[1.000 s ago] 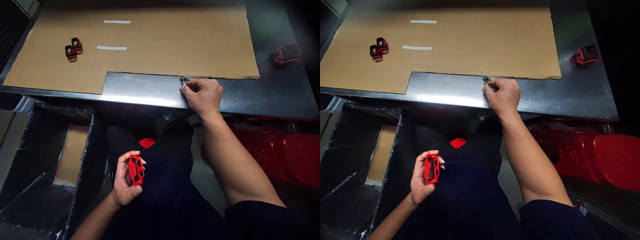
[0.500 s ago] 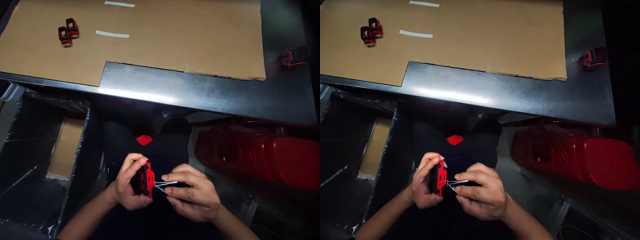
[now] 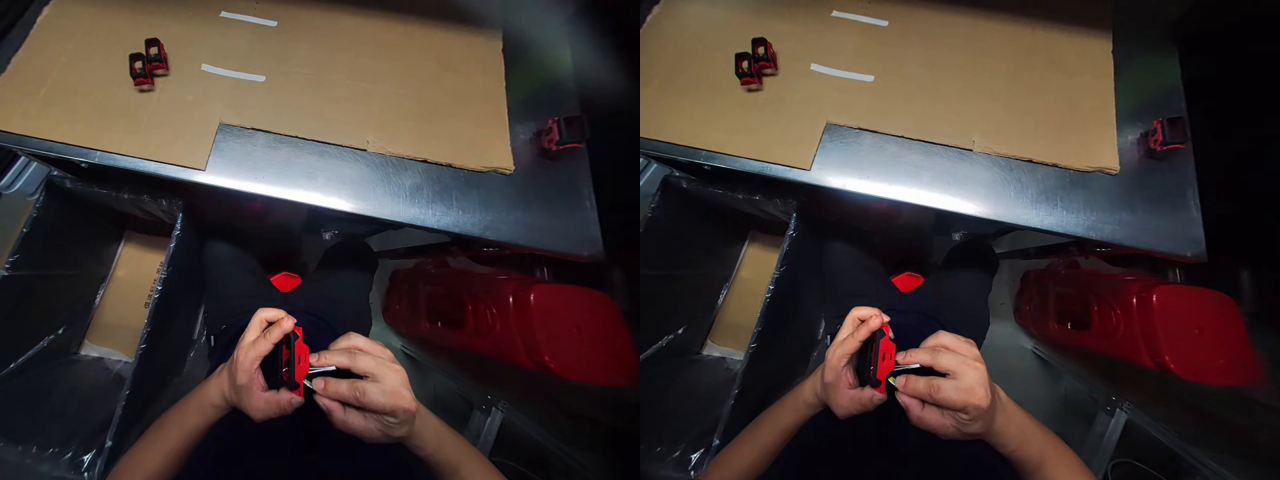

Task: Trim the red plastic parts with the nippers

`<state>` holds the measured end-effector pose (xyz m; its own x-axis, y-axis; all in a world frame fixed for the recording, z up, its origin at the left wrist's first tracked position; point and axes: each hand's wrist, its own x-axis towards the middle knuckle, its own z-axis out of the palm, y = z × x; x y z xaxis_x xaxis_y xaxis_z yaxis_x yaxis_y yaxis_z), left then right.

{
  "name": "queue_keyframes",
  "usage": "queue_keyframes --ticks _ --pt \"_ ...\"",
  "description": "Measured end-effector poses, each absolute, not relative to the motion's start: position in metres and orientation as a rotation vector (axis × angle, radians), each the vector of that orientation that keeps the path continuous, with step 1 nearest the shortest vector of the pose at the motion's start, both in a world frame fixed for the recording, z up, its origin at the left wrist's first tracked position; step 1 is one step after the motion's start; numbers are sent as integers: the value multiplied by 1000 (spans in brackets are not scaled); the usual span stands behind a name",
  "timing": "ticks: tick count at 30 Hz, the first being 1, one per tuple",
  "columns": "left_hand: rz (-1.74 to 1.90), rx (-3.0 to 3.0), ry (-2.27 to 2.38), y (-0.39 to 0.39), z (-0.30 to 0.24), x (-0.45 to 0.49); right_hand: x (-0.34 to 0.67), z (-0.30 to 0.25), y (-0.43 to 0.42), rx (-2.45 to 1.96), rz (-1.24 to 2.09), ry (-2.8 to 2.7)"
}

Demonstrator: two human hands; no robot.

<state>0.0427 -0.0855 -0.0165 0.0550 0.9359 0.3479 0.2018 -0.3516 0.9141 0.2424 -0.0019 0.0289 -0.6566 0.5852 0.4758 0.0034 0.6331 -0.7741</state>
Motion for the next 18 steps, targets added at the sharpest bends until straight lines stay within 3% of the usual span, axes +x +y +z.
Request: queue_keyframes --ticks 18 --pt "1294 1690 1152 -85 -19 38 244 36 0 -357 1011 -2235"
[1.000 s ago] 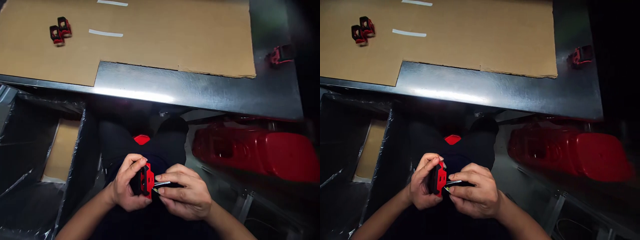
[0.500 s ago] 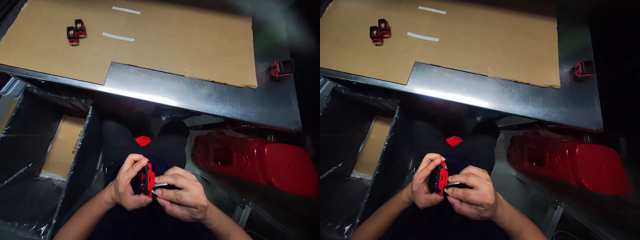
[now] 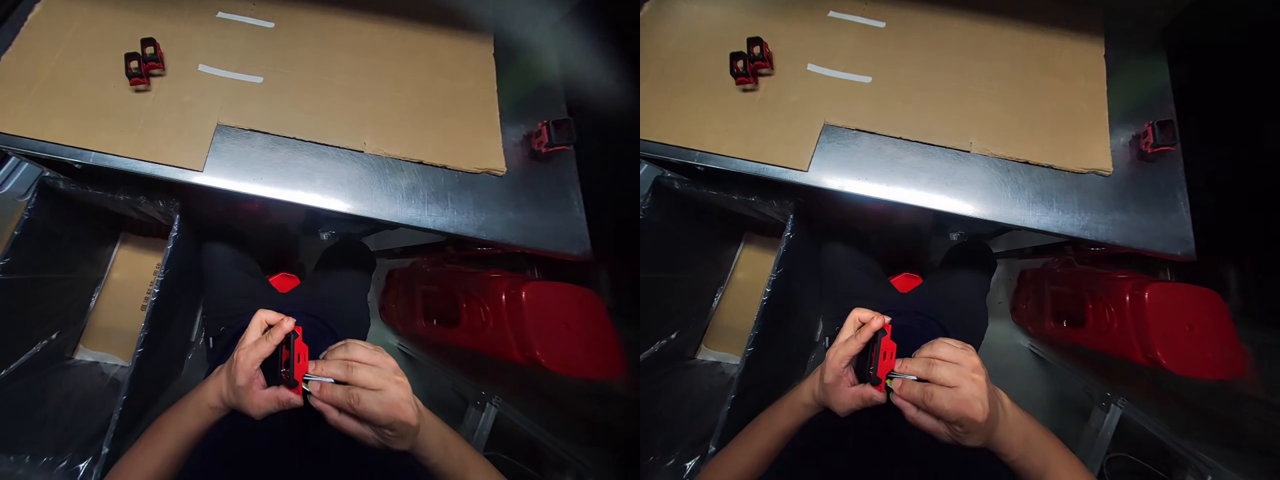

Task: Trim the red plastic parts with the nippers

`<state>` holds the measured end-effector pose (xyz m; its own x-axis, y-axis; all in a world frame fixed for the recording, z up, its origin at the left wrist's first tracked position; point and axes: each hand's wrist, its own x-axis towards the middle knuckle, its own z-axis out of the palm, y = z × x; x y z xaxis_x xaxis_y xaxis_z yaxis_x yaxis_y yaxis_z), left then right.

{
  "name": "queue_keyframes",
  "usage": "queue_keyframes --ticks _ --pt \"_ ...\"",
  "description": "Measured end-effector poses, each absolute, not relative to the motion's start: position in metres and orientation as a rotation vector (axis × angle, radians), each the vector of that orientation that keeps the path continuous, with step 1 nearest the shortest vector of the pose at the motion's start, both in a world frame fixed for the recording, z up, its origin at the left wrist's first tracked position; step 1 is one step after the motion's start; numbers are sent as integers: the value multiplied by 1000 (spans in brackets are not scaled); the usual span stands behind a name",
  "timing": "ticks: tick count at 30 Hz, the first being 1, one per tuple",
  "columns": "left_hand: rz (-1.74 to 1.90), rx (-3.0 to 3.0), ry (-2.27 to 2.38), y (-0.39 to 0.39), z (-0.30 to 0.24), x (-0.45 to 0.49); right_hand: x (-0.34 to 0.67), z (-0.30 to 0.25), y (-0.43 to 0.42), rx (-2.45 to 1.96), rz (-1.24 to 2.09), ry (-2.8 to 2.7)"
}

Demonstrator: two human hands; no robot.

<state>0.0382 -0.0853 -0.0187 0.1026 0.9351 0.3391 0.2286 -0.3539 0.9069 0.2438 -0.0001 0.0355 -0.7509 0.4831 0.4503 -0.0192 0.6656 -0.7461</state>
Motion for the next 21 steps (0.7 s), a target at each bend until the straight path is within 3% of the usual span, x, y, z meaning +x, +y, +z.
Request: queue_keyframes --ticks 21 --pt "1418 1400 1195 -89 -27 42 237 40 0 -569 958 -2091"
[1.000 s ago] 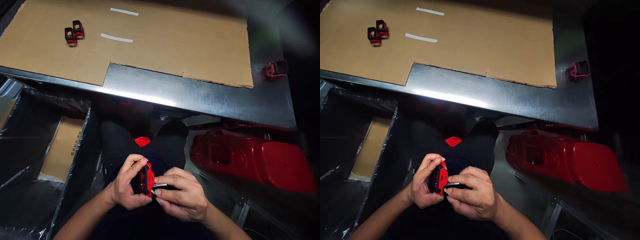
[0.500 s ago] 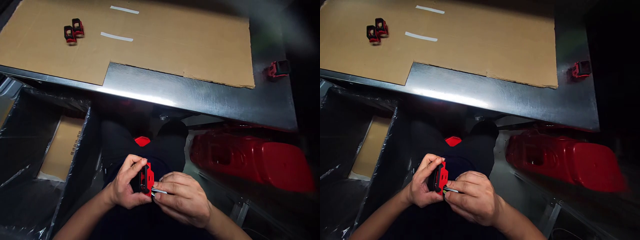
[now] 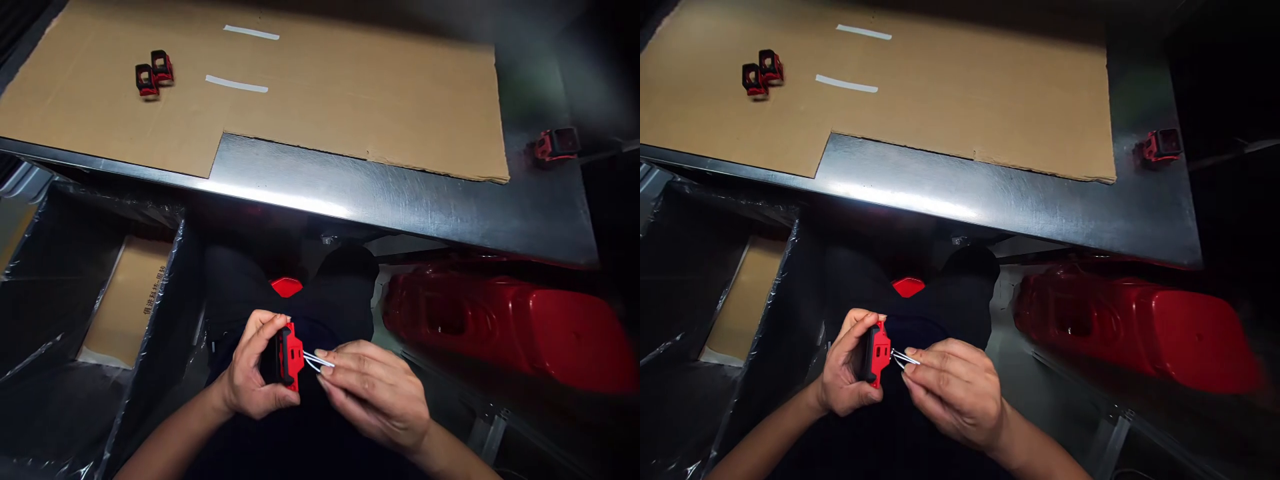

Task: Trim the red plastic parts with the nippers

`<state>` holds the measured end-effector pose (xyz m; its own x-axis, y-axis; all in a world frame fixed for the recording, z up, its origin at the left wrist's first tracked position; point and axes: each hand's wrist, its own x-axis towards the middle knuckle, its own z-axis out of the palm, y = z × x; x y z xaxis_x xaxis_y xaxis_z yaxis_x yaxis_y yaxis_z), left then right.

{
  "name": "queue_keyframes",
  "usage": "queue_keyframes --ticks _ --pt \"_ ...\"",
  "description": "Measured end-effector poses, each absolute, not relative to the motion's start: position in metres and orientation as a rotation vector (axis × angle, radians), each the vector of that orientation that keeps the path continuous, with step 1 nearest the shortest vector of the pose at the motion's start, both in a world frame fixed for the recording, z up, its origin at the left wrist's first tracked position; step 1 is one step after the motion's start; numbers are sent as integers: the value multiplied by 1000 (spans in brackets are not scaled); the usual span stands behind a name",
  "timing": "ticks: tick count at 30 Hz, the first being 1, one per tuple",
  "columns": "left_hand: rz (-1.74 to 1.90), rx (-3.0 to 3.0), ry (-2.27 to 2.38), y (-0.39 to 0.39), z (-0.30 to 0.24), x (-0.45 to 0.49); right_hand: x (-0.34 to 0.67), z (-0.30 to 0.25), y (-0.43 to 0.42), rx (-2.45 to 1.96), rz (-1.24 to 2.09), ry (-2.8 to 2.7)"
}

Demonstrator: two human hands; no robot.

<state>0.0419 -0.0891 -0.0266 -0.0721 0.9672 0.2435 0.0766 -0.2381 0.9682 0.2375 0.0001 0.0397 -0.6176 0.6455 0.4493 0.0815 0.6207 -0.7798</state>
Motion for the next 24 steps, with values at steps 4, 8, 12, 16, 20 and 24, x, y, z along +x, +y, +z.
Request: queue_keyframes --ticks 4,8,12,16,20,24 --pt "1526 889 1019 -89 -23 43 236 34 19 -722 948 -1923" --pt "1626 606 829 -86 -17 41 235 18 69 -1021 757 -1753" --pt "1640 555 798 -87 -15 39 225 7 148 -1296 521 -1678" --pt "1664 566 842 -91 -17 39 216 0 210 -1473 317 -1784" --pt "1688 570 865 -93 -19 39 212 -7 228 -1613 240 -1886" --pt "1667 577 883 -90 -22 37 212 -8 222 -1616 242 -1889"
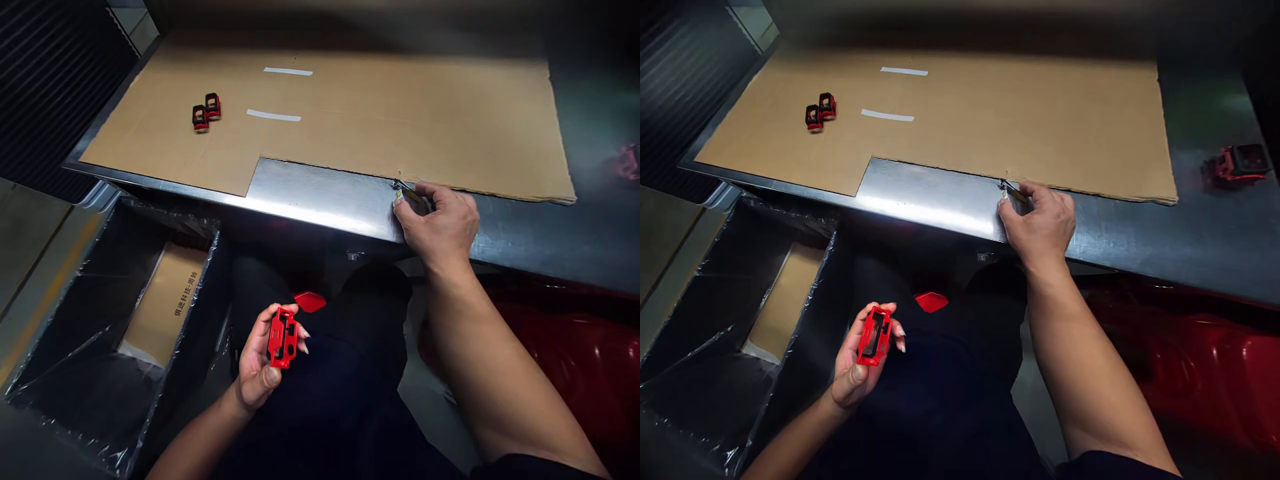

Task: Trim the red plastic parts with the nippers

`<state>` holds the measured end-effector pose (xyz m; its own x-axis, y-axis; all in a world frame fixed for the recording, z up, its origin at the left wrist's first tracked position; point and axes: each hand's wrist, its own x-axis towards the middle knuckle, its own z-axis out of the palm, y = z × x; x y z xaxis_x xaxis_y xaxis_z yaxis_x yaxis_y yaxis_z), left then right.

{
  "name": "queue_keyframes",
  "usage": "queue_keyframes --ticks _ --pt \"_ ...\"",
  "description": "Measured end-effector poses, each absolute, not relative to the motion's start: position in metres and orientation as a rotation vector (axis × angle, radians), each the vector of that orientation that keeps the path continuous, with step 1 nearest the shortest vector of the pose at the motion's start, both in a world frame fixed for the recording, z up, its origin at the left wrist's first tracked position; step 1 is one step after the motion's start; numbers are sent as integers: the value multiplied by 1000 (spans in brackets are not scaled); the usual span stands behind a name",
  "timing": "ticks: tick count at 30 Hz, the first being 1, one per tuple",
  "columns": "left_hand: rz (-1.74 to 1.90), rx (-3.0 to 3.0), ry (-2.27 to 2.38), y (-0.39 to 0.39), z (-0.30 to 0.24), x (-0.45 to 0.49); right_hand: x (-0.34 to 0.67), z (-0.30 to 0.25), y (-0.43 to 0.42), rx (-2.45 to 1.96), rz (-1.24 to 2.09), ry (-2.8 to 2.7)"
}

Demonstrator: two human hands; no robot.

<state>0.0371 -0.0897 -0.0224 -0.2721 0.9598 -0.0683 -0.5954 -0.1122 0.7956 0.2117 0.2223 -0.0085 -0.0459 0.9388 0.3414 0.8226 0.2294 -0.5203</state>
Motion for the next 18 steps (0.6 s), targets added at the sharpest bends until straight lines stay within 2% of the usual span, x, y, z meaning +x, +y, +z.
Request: queue_keyframes --ticks 18 --pt "1582 803 963 -84 -31 31 217 -16 225 -1550 157 -1869"
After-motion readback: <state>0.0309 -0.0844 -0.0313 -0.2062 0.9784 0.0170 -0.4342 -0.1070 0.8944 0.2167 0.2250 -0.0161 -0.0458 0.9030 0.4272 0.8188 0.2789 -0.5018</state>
